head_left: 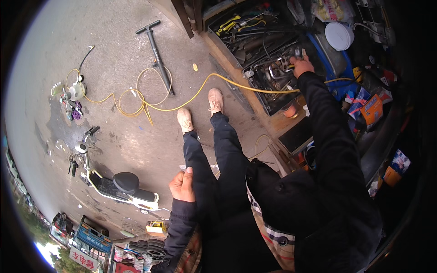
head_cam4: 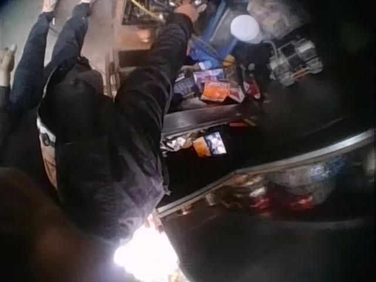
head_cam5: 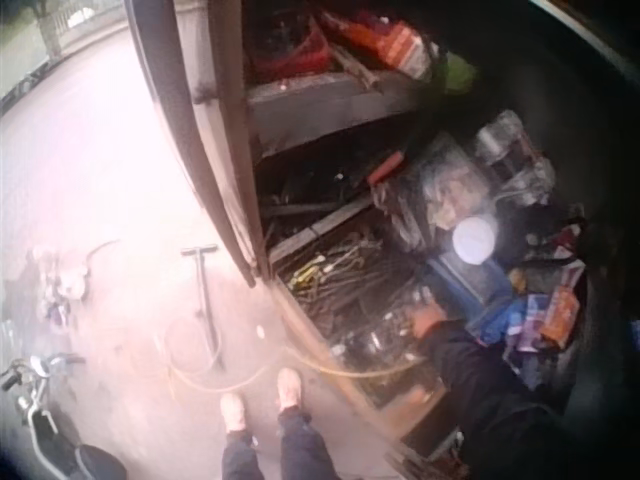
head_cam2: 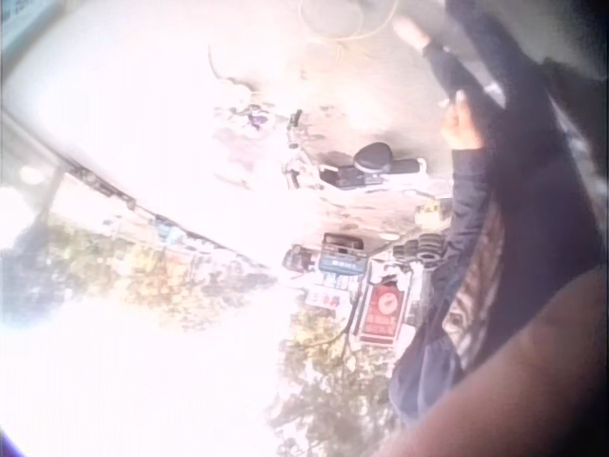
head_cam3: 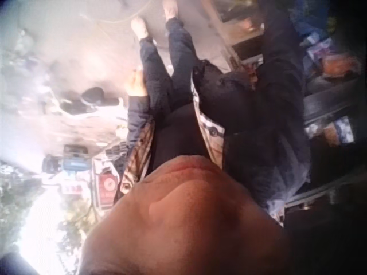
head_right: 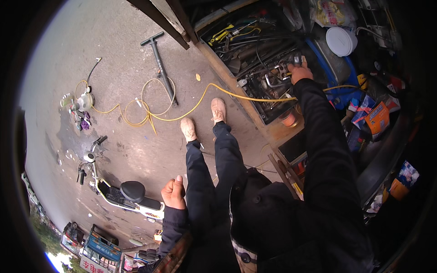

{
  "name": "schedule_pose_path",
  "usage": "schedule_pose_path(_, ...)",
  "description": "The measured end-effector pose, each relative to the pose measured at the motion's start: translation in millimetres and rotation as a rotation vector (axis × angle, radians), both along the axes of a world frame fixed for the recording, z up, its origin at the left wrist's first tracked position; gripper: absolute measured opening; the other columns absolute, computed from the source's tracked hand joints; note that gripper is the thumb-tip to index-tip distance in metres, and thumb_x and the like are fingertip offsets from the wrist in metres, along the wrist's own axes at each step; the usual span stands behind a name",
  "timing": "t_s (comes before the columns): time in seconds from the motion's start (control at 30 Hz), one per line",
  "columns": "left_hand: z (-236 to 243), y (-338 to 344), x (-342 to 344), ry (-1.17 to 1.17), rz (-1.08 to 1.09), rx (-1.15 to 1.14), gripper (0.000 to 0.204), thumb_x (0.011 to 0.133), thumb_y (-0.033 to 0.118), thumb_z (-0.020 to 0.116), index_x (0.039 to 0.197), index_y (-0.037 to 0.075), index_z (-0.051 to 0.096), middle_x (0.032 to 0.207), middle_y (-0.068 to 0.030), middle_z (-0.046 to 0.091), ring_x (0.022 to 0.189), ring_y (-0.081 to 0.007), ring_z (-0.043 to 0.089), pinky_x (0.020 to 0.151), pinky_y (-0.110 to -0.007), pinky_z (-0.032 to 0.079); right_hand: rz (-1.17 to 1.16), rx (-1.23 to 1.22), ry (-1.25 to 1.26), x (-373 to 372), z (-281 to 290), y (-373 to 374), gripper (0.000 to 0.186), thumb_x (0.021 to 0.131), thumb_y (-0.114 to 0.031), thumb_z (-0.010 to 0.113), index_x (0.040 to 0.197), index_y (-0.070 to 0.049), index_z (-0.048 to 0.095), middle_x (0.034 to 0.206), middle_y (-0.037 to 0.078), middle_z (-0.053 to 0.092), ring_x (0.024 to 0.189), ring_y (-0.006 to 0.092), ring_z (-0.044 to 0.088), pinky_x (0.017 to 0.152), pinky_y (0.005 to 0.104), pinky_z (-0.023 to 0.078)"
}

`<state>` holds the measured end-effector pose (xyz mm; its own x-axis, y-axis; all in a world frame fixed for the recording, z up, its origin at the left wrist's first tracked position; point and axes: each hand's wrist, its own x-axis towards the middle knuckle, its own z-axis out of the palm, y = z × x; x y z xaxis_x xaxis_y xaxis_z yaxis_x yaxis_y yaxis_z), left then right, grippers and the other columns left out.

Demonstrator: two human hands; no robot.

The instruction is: The person uses a multi-tool and a screwdriver to adjust the handlebar and brake components of a parked electric scooter. They repeatedly tighten and loosen fasteners on the left and right handlebar areas while occasionally retrieving tools from a nearby cabinet.

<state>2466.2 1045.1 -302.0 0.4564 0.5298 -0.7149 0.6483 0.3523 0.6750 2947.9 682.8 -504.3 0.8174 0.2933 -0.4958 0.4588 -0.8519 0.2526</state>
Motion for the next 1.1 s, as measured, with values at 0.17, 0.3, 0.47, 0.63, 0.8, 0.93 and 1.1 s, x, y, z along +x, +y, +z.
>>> schedule_pose_path(0.17,15,-15,27,-0.033,0.038,-0.002,0.053,0.104,0.013,0.070,0.064,0.010,0.036,0.065,0.0085,0.039,0.063,-0.0039,0.029,0.055,-0.027,0.025,0.024,0.143,-0.057,10,36,2,0.060,0.082,-0.025,0.082,0.138,-0.021,0.061,0.131,0.012,0.068,0.127,0.0382,0.058,0.103,0.0504,0.050)
schedule_pose_path(0.3,25,-6,46,-0.079,0.070,0.026,0.049,0.104,0.012,0.069,0.065,0.010,0.039,0.066,0.0085,0.042,0.064,-0.0037,0.032,0.055,-0.026,0.029,-0.743,1.083,0.181,10,85,48,0.044,0.093,-0.017,0.076,0.134,-0.011,0.062,0.124,0.010,0.071,0.112,0.0293,0.069,0.090,0.0438,0.058)
schedule_pose_path(0.47,51,18,65,-0.227,0.111,0.007,0.032,0.103,0.015,0.071,0.078,0.006,0.053,0.073,0.0058,0.050,0.070,-0.0032,0.041,0.063,-0.023,0.036,-0.728,1.800,1.014,-68,186,181,0.031,0.099,-0.002,0.065,0.130,-0.005,0.060,0.119,0.014,0.072,0.108,0.0259,0.073,0.091,0.0424,0.062)
schedule_pose_path(0.63,90,61,35,-0.783,0.429,-0.559,0.055,0.111,0.044,0.054,0.143,0.000,0.047,0.125,-0.0214,0.066,0.098,-0.0257,0.073,0.074,-0.038,0.063,-0.409,1.718,1.475,-244,259,338,0.036,0.092,0.005,0.067,0.125,-0.003,0.058,0.121,0.019,0.073,0.117,0.0270,0.071,0.100,0.0400,0.058)
schedule_pose_path(0.8,139,99,-95,-0.966,0.724,-0.166,0.053,0.104,0.015,0.065,0.150,0.000,0.043,0.137,-0.0199,0.062,0.119,-0.0298,0.068,0.098,-0.045,0.061,-0.040,1.521,1.476,-406,325,409,0.043,0.093,0.007,0.067,0.135,0.001,0.061,0.139,0.014,0.067,0.130,0.0222,0.063,0.112,0.0357,0.049)
schedule_pose_path(0.93,180,116,-227,-0.962,0.731,0.196,0.065,0.102,0.007,0.067,0.158,0.001,0.034,0.137,-0.0192,0.061,0.125,-0.0300,0.066,0.107,-0.047,0.056,0.004,1.300,1.725,-507,373,438,0.059,0.092,0.004,0.061,0.150,0.005,0.049,0.140,0.020,0.063,0.131,0.0260,0.061,0.110,0.0393,0.051)
schedule_pose_path(1.1,216,109,-343,-0.942,0.858,0.372,0.068,0.104,0.008,0.065,0.162,0.003,0.029,0.136,-0.0197,0.062,0.127,-0.0321,0.065,0.110,-0.049,0.055,0.142,1.032,1.851,-613,401,488,0.047,0.099,-0.008,0.066,0.142,0.007,0.055,0.123,0.020,0.071,0.100,0.0252,0.075,0.087,0.0361,0.062)
